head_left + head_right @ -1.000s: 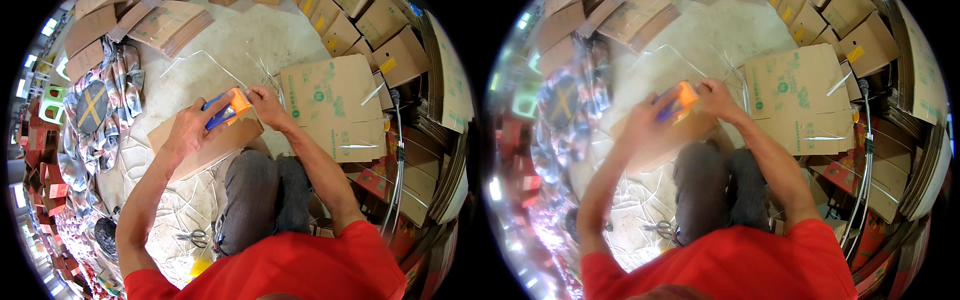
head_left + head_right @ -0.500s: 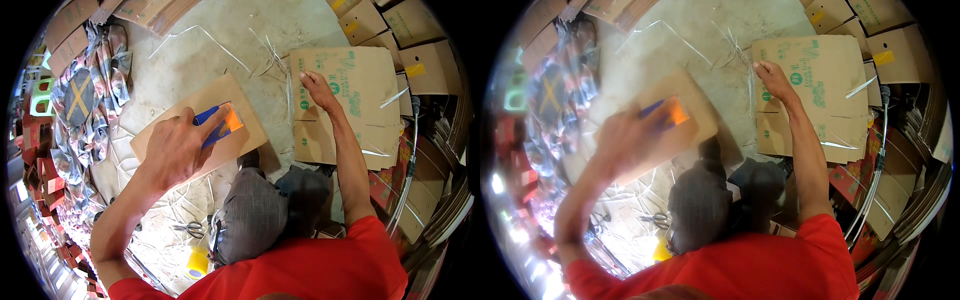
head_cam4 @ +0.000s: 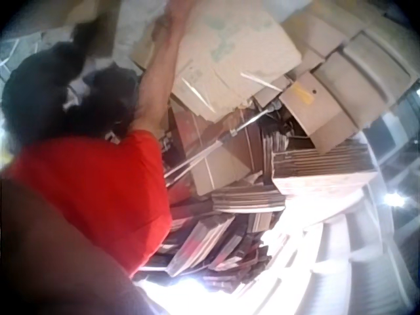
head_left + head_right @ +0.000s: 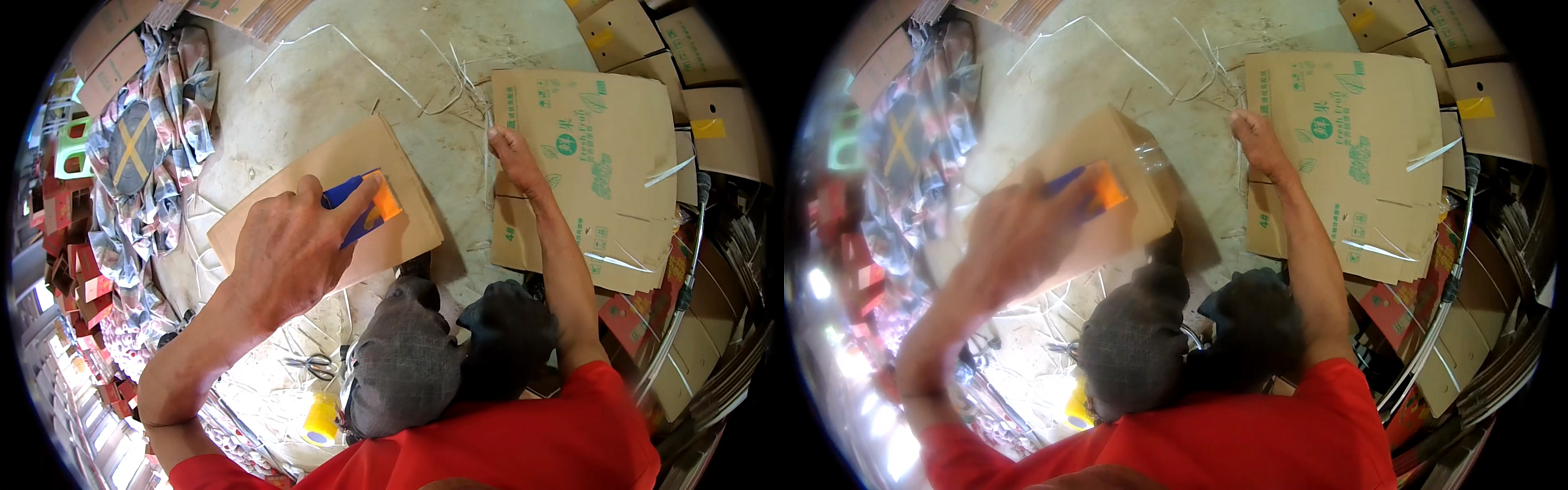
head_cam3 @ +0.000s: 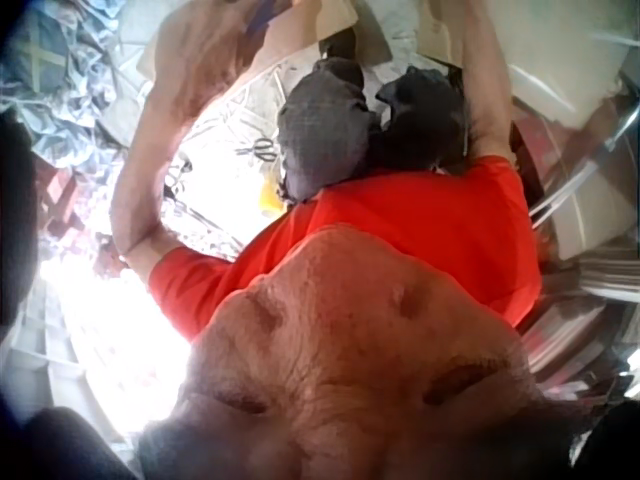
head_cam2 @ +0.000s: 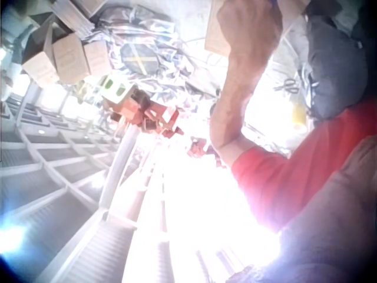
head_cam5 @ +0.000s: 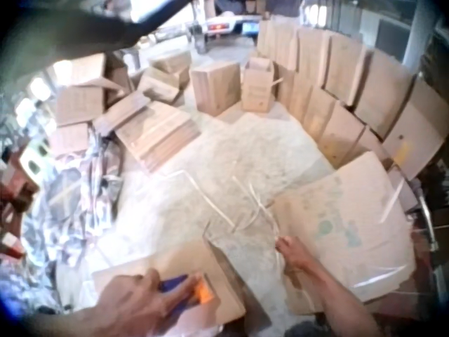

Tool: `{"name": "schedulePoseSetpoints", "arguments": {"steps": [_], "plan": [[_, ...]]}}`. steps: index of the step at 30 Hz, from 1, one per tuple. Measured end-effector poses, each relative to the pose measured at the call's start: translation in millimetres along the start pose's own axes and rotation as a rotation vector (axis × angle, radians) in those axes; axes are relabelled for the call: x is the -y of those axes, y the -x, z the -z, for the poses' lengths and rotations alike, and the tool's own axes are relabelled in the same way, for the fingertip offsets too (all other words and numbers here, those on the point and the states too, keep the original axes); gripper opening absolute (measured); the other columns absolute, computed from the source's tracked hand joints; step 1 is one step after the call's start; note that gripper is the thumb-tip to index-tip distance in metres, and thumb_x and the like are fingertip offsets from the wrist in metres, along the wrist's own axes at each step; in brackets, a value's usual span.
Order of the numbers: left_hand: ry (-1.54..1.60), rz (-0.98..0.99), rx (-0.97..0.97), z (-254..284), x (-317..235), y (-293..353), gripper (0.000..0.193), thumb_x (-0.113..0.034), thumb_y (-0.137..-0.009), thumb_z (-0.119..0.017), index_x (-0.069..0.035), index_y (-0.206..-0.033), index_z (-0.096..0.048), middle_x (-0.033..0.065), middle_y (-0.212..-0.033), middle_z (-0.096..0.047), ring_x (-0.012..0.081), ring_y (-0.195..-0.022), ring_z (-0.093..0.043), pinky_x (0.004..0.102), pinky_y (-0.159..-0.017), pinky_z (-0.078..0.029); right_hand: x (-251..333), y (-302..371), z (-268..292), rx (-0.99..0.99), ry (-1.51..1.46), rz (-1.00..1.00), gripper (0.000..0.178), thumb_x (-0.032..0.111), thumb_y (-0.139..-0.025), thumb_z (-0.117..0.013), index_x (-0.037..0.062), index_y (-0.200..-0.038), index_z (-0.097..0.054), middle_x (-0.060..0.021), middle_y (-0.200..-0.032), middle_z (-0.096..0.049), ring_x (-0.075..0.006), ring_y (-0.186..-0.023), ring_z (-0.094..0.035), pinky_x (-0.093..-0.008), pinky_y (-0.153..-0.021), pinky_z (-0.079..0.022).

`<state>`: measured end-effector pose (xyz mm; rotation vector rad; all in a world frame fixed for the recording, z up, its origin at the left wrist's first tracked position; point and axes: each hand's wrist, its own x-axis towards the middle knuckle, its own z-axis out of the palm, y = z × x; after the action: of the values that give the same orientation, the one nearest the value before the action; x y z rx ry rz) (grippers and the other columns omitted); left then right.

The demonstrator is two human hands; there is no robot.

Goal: The person assembles flat cardboard boxes by folding the flaps and sealing them with a handheld tape dispenser. The person repeatedly picks up a box blank, folds it into shape, applies tape to the seams, and sets the finished box aside.

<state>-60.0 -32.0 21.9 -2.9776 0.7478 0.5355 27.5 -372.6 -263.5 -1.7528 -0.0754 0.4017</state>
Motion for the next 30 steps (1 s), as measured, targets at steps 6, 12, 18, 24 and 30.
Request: {"name": "schedulePoseSetpoints", "arguments": {"steps": [6, 12, 18, 24, 30], "plan": [[0.005, 0.012, 0.057, -4.5, -4.7, -13.8, 0.062, -0.019, -0.083, -0.076, -0.018, -0.143, -0.059, 0.0169, -0.085, -0.061, 0.0306, -0.064, -0.066, 0.0409, -0.057, -0.054, -48.5, 2.2, -65.9, 0.018, -0.112, -0.035, 0.034, 0.031, -0.109, -0.052, 0.005, -0.088, -0.053, 0.0048, -0.081, -0.046, -0.0081, -0.078, -0.043, -0.0295, -0.071, -0.042], [0.008, 0.033, 0.095, 4.7, -10.1, -22.3, 0.065, -0.019, -0.082, -0.078, -0.02, -0.143, -0.058, 0.0173, -0.086, -0.061, 0.033, -0.065, -0.067, 0.0428, -0.058, -0.054, -68.9, 8.1, -149.2, 0.018, -0.064, 0.064, 0.037, 0.033, -0.108, -0.053, -0.0021, -0.099, -0.059, -0.0157, -0.089, -0.061, -0.0285, -0.082, -0.056, -0.0378, -0.081, -0.048], [-0.023, 0.035, 0.137, 11.4, -11.4, -25.9, 0.07, -0.019, -0.08, -0.08, -0.023, -0.146, -0.057, 0.0151, -0.084, -0.057, 0.0334, -0.065, -0.068, 0.0438, -0.058, -0.054, -80.1, 13.8, -152.5, 0.11, 0.032, -0.144, 0.037, 0.033, -0.108, -0.053, -0.0025, -0.107, -0.063, -0.0241, -0.101, -0.067, -0.0379, -0.096, -0.064, -0.0392, -0.089, -0.05], [-0.039, 0.036, 0.147, 9.4, -10.2, -27.3, 0.075, -0.02, -0.079, -0.081, -0.025, -0.149, -0.055, 0.0142, -0.085, -0.056, 0.0324, -0.067, -0.067, 0.0441, -0.058, -0.053, 16.9, -38.9, -128.0, -0.328, -0.257, 0.346, 0.048, 0.041, -0.111, -0.048, 0.0003, -0.135, -0.058, -0.0129, -0.132, -0.063, -0.0217, -0.122, -0.059, -0.0346, -0.108, -0.043], [-0.038, 0.028, 0.15, 5.9, -8.6, -25.7, 0.08, -0.019, -0.075, -0.083, -0.026, -0.15, -0.055, 0.0124, -0.085, -0.054, 0.0306, -0.065, -0.065, 0.0434, -0.058, -0.051, 69.9, -43.8, -163.3, 0.158, -0.561, 0.411, 0.075, 0.057, -0.11, -0.032, -0.003, -0.155, -0.037, -0.0166, -0.153, -0.052, -0.0271, -0.138, -0.052, -0.043, -0.122, -0.033]]}}
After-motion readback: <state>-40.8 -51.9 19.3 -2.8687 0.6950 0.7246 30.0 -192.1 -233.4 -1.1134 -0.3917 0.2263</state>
